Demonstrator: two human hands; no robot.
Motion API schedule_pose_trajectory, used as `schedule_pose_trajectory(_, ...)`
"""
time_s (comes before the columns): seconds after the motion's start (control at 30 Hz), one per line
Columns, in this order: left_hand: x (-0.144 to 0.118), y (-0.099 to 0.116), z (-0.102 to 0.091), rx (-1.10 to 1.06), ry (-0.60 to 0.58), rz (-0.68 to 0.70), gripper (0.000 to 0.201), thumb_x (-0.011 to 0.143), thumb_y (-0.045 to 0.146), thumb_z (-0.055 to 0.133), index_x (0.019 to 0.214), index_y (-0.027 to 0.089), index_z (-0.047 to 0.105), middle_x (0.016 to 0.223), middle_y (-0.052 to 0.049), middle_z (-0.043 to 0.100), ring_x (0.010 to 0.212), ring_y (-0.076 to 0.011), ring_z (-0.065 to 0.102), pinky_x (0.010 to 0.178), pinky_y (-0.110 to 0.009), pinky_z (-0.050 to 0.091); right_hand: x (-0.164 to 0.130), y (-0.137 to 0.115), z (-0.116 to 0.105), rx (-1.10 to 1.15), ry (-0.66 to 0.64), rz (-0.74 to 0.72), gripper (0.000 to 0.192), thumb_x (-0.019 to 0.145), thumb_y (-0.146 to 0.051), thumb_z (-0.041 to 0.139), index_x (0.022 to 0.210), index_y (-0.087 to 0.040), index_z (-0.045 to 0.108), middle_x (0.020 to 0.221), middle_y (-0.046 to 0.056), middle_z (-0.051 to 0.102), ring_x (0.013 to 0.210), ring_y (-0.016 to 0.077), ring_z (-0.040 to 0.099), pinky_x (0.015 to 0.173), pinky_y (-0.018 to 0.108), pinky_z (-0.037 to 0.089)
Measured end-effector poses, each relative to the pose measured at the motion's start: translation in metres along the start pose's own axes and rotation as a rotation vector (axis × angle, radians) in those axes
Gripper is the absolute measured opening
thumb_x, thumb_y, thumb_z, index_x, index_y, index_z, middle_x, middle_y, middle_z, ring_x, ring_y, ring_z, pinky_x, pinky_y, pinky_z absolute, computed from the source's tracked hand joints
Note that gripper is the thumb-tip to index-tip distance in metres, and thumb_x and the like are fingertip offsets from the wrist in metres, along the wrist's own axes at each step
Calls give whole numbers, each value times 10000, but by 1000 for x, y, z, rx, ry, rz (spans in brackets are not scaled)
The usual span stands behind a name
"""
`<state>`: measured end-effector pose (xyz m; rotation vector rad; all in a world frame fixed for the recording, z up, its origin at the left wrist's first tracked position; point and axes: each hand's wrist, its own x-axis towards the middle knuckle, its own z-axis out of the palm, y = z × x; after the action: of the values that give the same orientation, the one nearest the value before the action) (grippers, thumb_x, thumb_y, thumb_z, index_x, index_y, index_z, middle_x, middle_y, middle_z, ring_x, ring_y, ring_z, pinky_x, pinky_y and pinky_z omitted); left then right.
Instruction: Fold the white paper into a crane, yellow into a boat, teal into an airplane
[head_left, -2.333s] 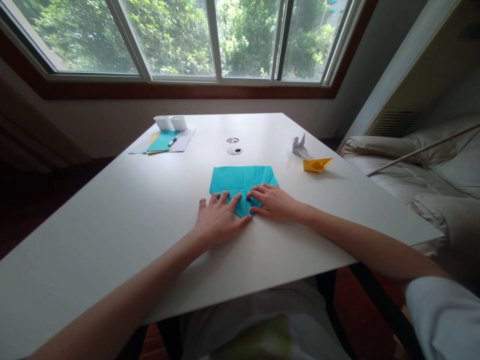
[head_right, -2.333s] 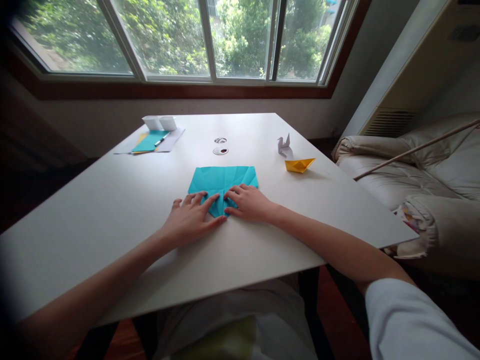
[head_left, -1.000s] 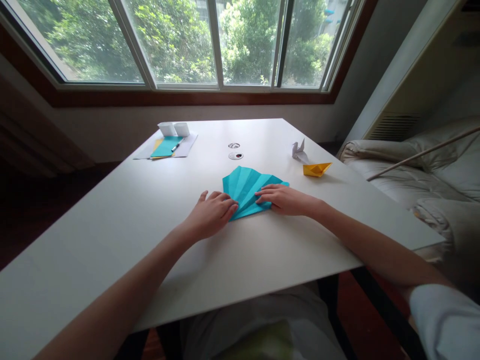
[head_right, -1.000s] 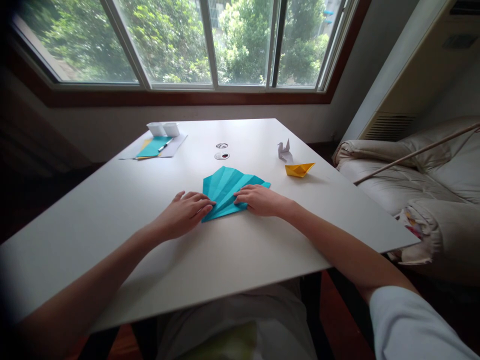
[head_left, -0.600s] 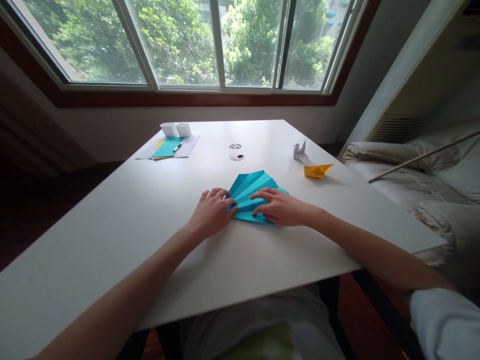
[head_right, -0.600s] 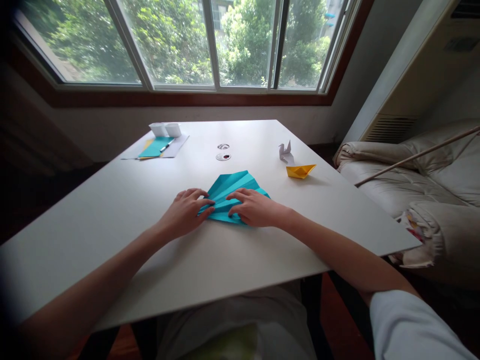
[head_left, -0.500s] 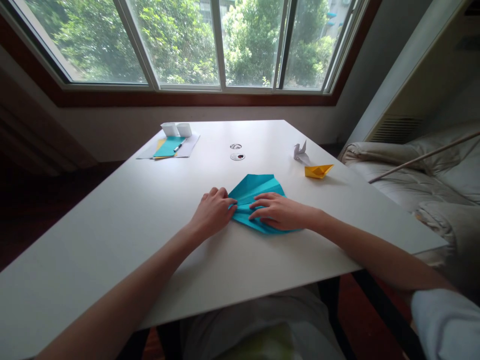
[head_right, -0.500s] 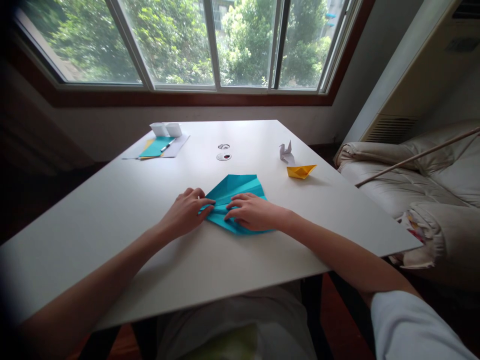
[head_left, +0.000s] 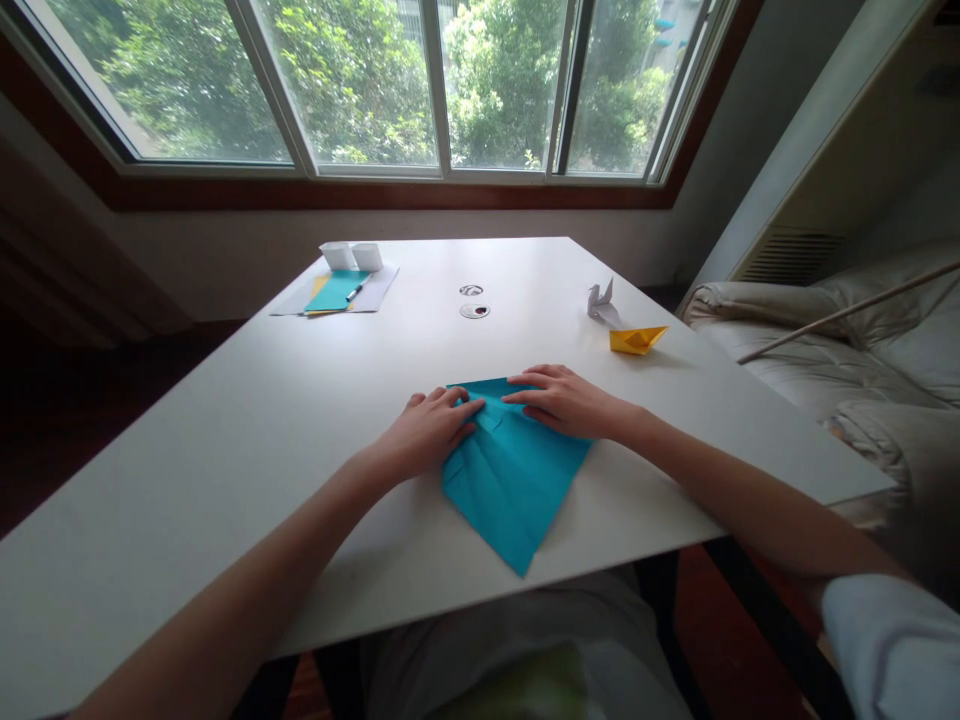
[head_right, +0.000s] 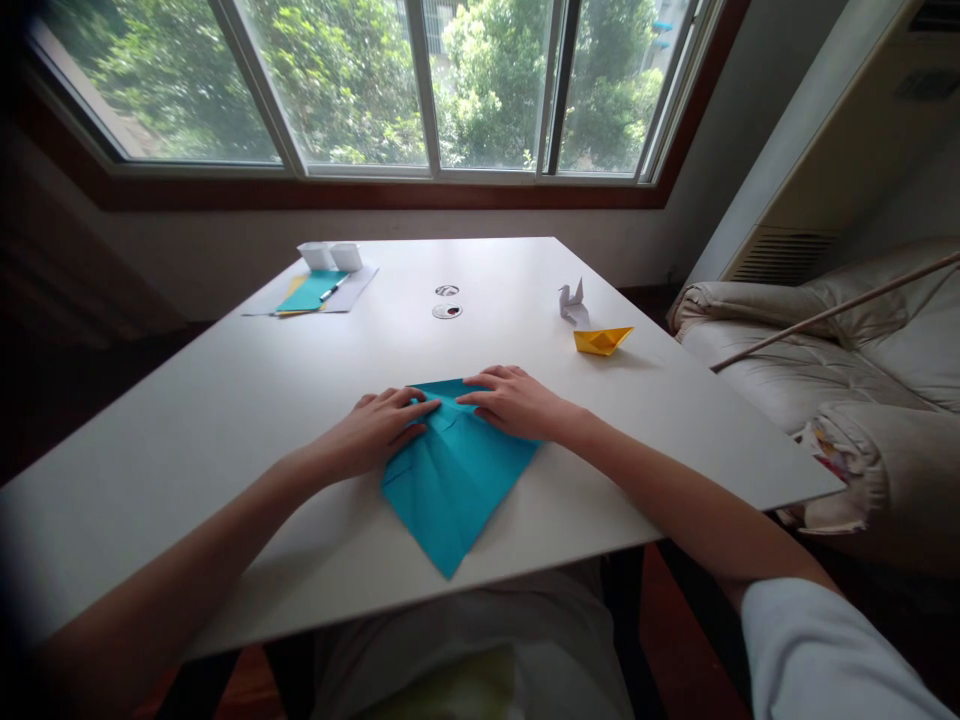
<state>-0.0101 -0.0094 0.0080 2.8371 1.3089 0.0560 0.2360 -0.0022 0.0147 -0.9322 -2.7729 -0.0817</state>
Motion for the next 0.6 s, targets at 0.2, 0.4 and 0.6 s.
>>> schedule_pose_trajectory(0.2,1,-1,-7,206,22,54,431,886,131,319,1246,294,491,1248,-95,507,1174,-276,411,965,-467,279,-4,5,4,-2,-106,47,370,898,-380,409,1236,-279,517,1178,98,564,1044,249,534,870,421,405)
schedule_pose_trajectory(0.4,1,1,-11,193,-26,79,440,883,131,297,1265,273,462,1119,-91,568,984,-222,554,832,-343,380,-3,-1,0,-35,-126,81,400,879,-438,423,1234,-279,519,1120,104,577,973,251,558,811,396,412)
schedule_pose_trajectory(0.6,3,4,-4,78,60,-8,400,932,378,248,1231,260,486,1178,-74,567,1053,-242,533,920,-413,327,-3,-2,-3,-67,-128,84,389,880,-446,422,1200,-273,557,1022,111,596,895,232,578,758,351,413)
